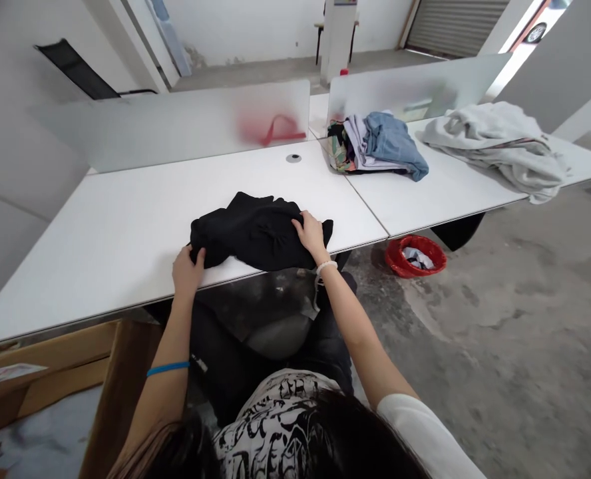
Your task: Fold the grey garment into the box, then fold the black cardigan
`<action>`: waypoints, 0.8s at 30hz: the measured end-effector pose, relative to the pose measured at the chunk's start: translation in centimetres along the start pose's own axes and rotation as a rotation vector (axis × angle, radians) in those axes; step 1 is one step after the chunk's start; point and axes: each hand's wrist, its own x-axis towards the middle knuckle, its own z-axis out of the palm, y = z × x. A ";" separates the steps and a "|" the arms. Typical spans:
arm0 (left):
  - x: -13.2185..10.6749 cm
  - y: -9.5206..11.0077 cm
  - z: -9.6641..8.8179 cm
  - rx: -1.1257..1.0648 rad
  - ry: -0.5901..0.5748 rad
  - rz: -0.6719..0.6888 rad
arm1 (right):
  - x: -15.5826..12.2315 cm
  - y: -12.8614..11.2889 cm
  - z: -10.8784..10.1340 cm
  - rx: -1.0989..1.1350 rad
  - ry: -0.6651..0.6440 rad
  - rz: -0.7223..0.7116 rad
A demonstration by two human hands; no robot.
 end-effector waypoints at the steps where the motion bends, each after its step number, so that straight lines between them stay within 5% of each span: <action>1: 0.0 0.0 0.0 -0.002 0.007 0.008 | 0.1 -0.1 0.1 -0.011 0.002 0.005; 9: -0.4 0.1 0.0 -0.010 0.107 0.041 | 1.3 -0.7 1.4 -0.044 0.017 0.048; 24: -0.6 0.2 0.6 0.024 0.070 -0.043 | 3.4 1.3 1.5 0.089 -0.033 -0.041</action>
